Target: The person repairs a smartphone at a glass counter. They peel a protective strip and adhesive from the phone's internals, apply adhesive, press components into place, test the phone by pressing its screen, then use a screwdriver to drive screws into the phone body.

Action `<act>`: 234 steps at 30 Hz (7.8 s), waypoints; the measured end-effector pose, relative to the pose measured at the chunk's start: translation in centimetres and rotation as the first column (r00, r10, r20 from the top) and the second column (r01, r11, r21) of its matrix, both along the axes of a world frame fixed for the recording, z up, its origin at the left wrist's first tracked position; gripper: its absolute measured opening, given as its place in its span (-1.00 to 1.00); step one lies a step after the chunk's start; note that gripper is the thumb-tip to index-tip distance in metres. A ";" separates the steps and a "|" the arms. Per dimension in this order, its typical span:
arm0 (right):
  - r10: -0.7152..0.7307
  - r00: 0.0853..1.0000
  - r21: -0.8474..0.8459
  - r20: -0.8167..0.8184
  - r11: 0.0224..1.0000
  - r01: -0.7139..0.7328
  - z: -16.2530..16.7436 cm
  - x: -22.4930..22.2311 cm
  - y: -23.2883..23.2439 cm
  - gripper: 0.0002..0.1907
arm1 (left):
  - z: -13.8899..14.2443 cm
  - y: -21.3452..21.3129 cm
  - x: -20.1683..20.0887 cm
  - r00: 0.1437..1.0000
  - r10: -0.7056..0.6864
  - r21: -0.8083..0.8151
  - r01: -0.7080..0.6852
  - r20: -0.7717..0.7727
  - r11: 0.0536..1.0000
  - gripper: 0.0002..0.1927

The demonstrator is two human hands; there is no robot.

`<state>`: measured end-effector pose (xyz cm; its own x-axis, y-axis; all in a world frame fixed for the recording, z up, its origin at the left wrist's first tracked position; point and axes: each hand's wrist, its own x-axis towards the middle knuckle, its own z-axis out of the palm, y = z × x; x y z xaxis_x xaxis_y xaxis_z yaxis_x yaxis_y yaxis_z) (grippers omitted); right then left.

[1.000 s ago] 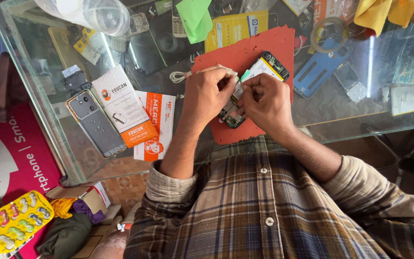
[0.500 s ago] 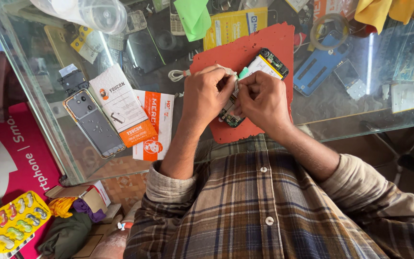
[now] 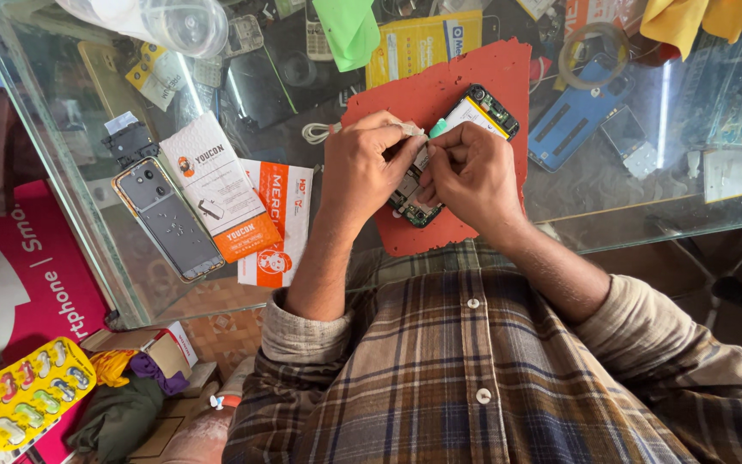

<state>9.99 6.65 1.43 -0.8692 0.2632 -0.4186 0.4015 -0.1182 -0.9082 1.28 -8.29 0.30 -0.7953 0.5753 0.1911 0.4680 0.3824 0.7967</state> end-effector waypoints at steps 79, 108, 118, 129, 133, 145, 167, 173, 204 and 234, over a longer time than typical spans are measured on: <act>-0.092 0.980 0.056 -0.179 0.993 0.103 2.8 4.0 6.2 -0.92 | 4.9 -11.1 -1.5 0.886 0.428 0.334 -0.463 0.177 0.821 -0.77; 0.761 0.578 0.956 -0.295 0.237 0.176 0.4 -11.2 4.1 -0.59 | 2.6 -1.2 6.4 0.980 -0.048 -0.078 0.033 -0.192 0.996 -0.09; 0.670 0.654 0.895 -0.350 0.446 0.023 -0.1 -10.3 5.8 -0.88 | 2.7 -0.6 6.7 0.974 -0.139 -0.163 0.110 -0.178 0.981 -0.18; 0.743 0.613 0.944 -0.268 0.329 0.014 3.9 -7.1 6.7 -0.64 | 1.2 -1.6 6.3 0.943 -0.200 -0.139 0.168 -0.267 0.976 -0.29; 0.679 0.686 0.892 -0.260 0.441 -0.098 5.1 -2.3 8.1 -0.71 | 1.2 -1.6 6.2 0.948 -0.206 -0.117 0.182 -0.244 0.976 -0.29; 0.682 0.713 0.932 -0.164 0.344 -0.114 4.7 4.1 6.4 -0.39 | 1.5 -2.2 4.1 0.947 -0.264 -0.097 0.250 -0.182 0.963 -0.36; 0.544 0.804 0.886 -0.241 0.461 -0.046 2.3 4.4 5.7 -0.47 | 1.0 -1.9 3.7 0.977 -0.209 0.067 0.212 -0.042 0.975 -0.56; 0.578 0.797 0.906 -0.173 0.411 -0.102 3.0 3.5 5.1 -0.27 | 0.6 -1.4 3.7 0.985 -0.162 0.044 0.165 -0.066 0.985 -0.64; 0.708 0.694 0.936 -0.130 0.319 -0.150 2.5 2.3 4.2 -0.40 | 2.7 -22.7 6.3 0.500 0.753 -0.344 -0.860 -0.427 0.375 0.01; 0.680 0.721 0.934 -0.133 0.329 -0.138 1.2 2.7 3.4 -0.40 | 6.4 -21.2 8.0 0.471 0.805 -0.193 -0.882 -0.361 0.429 -0.21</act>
